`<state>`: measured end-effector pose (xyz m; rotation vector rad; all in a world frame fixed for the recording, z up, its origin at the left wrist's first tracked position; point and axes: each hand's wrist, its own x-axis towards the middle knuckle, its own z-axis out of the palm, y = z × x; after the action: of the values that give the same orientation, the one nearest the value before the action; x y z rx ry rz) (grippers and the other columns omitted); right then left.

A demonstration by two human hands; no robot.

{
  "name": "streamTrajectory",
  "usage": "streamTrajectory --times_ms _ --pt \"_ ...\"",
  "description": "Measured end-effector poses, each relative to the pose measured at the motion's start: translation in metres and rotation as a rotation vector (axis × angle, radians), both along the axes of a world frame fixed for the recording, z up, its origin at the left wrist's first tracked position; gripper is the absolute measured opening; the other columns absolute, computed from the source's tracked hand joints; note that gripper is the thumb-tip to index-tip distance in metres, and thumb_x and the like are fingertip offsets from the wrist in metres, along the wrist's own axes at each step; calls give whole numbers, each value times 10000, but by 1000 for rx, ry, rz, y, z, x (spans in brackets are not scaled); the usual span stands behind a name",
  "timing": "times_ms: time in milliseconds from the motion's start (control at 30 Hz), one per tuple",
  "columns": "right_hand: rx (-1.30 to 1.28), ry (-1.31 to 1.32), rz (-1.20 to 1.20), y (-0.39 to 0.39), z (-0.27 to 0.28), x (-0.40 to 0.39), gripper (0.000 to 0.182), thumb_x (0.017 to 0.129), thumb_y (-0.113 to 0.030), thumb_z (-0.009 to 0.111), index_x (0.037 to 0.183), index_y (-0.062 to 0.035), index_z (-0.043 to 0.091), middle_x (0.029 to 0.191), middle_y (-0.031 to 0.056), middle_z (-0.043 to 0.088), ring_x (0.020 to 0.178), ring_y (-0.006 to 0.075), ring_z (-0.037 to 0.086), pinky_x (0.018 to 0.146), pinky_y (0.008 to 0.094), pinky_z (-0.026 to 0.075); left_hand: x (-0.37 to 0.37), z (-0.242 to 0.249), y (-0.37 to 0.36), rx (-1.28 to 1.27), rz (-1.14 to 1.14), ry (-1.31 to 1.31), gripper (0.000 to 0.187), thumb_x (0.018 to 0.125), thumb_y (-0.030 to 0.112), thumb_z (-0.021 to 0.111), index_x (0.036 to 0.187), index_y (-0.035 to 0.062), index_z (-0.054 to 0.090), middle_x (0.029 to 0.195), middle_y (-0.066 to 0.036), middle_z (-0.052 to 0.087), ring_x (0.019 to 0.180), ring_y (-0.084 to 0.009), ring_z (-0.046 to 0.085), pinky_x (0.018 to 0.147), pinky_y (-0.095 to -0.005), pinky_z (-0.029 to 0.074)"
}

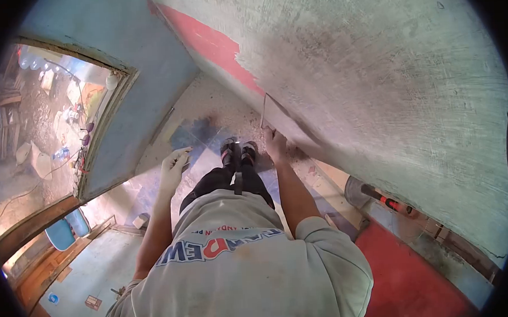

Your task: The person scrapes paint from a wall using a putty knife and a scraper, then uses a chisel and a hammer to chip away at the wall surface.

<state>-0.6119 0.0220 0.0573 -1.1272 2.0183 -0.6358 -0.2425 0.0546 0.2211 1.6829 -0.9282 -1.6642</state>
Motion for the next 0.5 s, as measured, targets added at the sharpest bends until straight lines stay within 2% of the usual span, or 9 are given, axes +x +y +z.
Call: streamTrajectory --times_ms 67,167,233,367,500 --pt "77 -12 27 2 20 -5 554 1009 -451 586 1002 94 685 948 353 692 1012 517 673 869 559 498 -2 -3 7 8 -50 -18 341 1091 288 576 1324 63 680 1284 -3 691 1134 -122 663 981 -306 524" --pt "-50 18 29 0 12 -5 544 1011 -445 583 1002 88 693 959 345 700 1026 513 674 888 553 504 -16 3 3 -19 -68 -37 347 1088 295 581 1324 60 680 1261 0 693 1135 -121 661 981 -309 524" --pt "-23 6 37 -7 2 0 530 1010 -434 584 1008 84 698 973 344 704 1033 516 672 906 550 507 -24 9 3 -25 -49 -49 349 1088 297 581 1324 58 680 1254 -1 693 1134 -122 661 982 -310 524" --pt "-73 34 16 1 14 -3 518 1012 -421 555 987 66 730 998 346 705 1019 509 684 899 553 525 -39 20 5 -10 -33 -27 320 1083 233 587 1314 37 692 1145 18 698 1037 -75 629 921 -266 517" --pt "-84 -38 74 -9 18 -5 542 1009 -425 569 1079 93 709 1106 364 688 1104 520 652 946 544 501 -39 23 2 -50 -7 -20 317 1084 239 586 1316 53 696 1150 16 700 1047 -82 633 927 -282 522"
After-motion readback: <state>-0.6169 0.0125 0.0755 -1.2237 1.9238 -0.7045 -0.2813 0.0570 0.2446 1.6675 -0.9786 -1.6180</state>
